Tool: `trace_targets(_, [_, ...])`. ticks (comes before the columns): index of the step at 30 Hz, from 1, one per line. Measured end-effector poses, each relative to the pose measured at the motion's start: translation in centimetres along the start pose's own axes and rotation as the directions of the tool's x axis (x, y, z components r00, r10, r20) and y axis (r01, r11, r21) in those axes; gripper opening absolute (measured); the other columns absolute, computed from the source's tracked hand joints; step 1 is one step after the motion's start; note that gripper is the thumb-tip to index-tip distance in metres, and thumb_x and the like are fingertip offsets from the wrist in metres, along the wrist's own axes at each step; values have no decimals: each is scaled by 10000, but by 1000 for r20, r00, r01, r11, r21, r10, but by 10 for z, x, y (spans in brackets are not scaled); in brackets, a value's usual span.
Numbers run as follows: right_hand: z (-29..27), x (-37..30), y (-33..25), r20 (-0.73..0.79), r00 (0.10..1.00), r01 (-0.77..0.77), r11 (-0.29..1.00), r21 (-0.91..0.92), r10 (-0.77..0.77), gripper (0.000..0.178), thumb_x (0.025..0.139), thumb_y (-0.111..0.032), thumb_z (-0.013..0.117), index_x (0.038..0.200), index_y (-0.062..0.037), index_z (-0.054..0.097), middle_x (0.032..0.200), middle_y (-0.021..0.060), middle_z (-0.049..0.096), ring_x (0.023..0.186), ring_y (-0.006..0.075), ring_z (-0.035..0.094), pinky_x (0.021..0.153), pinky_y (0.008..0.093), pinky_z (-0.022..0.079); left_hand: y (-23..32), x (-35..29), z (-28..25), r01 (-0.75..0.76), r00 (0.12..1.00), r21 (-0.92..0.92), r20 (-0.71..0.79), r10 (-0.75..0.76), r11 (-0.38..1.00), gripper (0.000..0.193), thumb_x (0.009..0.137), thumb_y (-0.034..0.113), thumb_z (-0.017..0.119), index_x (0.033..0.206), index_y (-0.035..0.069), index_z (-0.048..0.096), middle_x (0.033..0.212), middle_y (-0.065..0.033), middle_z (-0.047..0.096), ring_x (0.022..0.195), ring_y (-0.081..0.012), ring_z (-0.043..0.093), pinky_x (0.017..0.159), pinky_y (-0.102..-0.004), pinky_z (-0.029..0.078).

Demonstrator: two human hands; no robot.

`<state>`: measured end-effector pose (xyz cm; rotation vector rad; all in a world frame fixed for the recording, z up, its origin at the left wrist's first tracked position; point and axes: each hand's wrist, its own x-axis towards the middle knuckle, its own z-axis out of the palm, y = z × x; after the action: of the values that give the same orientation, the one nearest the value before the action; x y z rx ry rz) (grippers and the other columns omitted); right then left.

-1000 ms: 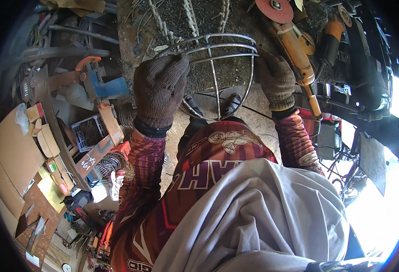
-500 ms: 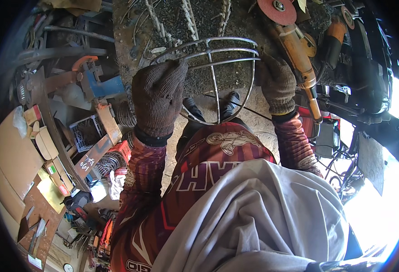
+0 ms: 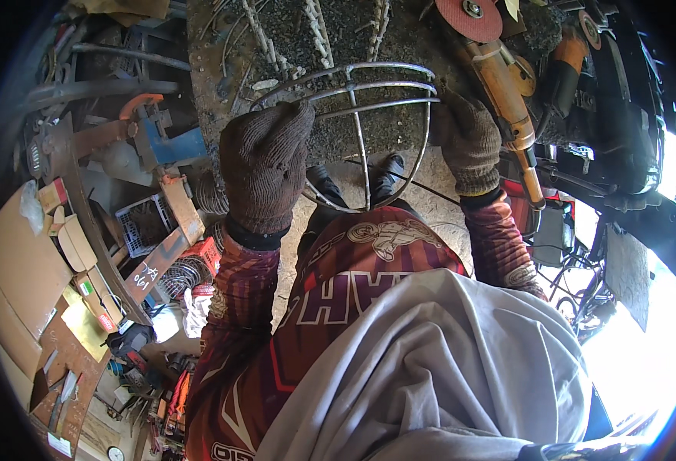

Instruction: The person uses a welding torch to join metal rods together, forming a curved cage-like structure on a workbench, after using an angle grinder to smooth a piece of metal.

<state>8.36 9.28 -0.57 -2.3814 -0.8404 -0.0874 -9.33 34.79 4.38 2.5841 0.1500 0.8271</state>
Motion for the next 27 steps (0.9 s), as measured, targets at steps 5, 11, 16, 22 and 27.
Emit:
trace_targets(5, [-1, -3, 3, -4, 1000, -22, 977, 212, 23, 303, 911, -199, 724, 1192, -86, 709, 971, 144, 735, 877, 323, 718, 778, 407, 570, 1, 1, 0, 12, 1000, 5, 16, -12, 1000, 314, 838, 28, 773, 1145, 90, 754, 1108, -114, 695, 1016, -298, 660, 880, -395, 541])
trace_targets(11, [0, -13, 10, -38, 995, -66, 880, 470, 95, 371, 909, -160, 728, 1249, -35, 648, 1013, 139, 746, 903, 288, 733, 808, 386, 577, 3, 1, 4, 14, 999, -9, -33, -14, 1000, 342, 832, 4, 766, 1160, 101, 749, 1093, -121, 690, 1017, -305, 659, 882, -398, 535])
trace_targets(16, [-13, -35, 8, -192, 978, -13, 947, 320, 78, 417, 882, -149, 761, 1253, -23, 618, 1010, 143, 725, 892, 276, 730, 794, 373, 579, 5, -1, 6, 54, 998, 9, -35, -54, 998, 387, 818, 6, 759, 1188, 119, 750, 1116, -89, 682, 1042, -308, 638, 914, -410, 525])
trace_targets(22, [-27, -83, 10, -63, 981, -146, 907, 396, 186, 396, 846, -143, 801, 1195, -29, 653, 987, 146, 713, 843, 260, 720, 740, 362, 575, 6, -2, 6, 42, 999, 55, -23, -41, 998, 339, 854, 51, 757, 1185, 124, 751, 1136, -110, 670, 1042, -313, 637, 899, -420, 526])
trace_targets(27, [-26, -86, 11, -34, 977, -176, 885, 431, 211, 381, 861, -160, 798, 1198, -36, 669, 994, 141, 721, 858, 274, 719, 765, 367, 570, 11, 0, 9, 81, 997, 63, -25, -80, 995, 251, 912, 92, 707, 1159, 79, 748, 1121, -150, 687, 1050, -339, 650, 899, -431, 522])
